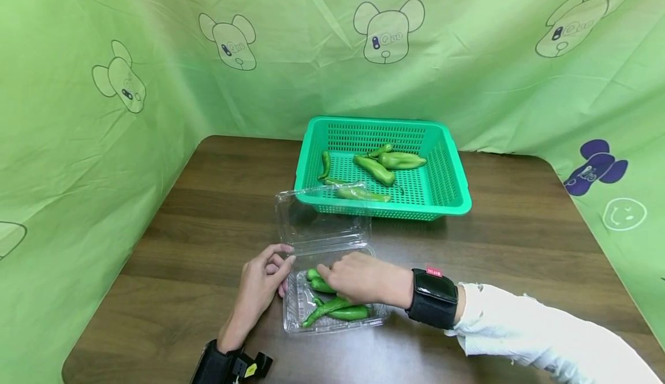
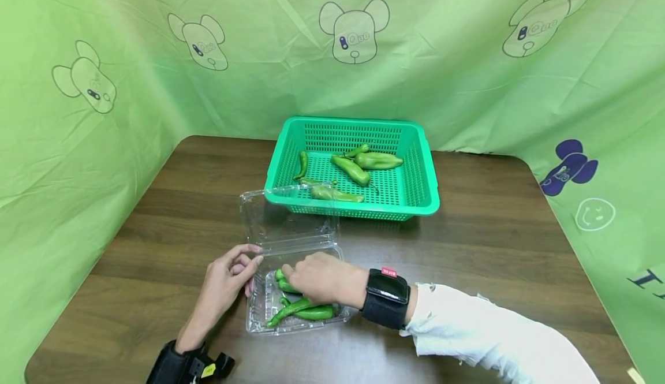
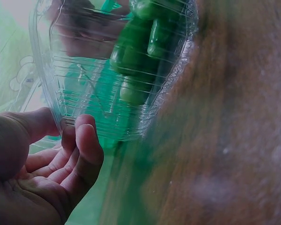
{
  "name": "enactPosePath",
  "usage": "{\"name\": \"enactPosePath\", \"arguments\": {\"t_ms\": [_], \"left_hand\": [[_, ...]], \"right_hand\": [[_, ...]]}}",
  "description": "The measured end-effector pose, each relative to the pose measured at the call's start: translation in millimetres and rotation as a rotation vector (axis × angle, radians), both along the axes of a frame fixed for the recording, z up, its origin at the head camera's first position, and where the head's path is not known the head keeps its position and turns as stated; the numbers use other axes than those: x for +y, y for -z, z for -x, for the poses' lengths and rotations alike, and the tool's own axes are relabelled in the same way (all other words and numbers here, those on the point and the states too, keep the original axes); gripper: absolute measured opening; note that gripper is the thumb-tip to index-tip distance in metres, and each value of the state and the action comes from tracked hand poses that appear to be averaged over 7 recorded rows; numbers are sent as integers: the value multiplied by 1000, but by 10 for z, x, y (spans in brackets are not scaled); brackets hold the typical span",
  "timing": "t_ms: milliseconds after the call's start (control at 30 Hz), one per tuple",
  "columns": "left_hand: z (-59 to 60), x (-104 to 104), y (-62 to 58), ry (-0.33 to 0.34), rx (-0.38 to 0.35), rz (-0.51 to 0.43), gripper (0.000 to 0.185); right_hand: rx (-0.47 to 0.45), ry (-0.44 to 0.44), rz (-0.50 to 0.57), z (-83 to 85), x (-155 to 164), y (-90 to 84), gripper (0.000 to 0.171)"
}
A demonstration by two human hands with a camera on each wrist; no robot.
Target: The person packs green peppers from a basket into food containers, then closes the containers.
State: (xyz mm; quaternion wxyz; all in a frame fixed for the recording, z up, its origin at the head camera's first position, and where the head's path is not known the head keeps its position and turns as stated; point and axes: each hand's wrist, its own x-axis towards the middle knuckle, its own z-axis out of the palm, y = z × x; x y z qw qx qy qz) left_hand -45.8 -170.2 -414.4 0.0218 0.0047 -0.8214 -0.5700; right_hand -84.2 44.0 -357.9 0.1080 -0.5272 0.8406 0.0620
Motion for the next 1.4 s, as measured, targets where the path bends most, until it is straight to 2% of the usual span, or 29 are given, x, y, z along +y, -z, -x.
{"name": "enactPosePath", "arguments": {"t_ms": [200,900,1133,1400], "left_hand": [[-4,3,26,-5,5,5,19],[-9,6,-4,-8,15,-2,14],[-1,1,4,-4,19,3,14],[8,5,-4,-3,6,15,14]], "right_hand": [[-5,2,5,-17,8,17,20],[26,-16,40,-17,49,46,9],[22,-8,41,-20,69,9,12],[69,-36,68,-26,121,-103,11]]}}
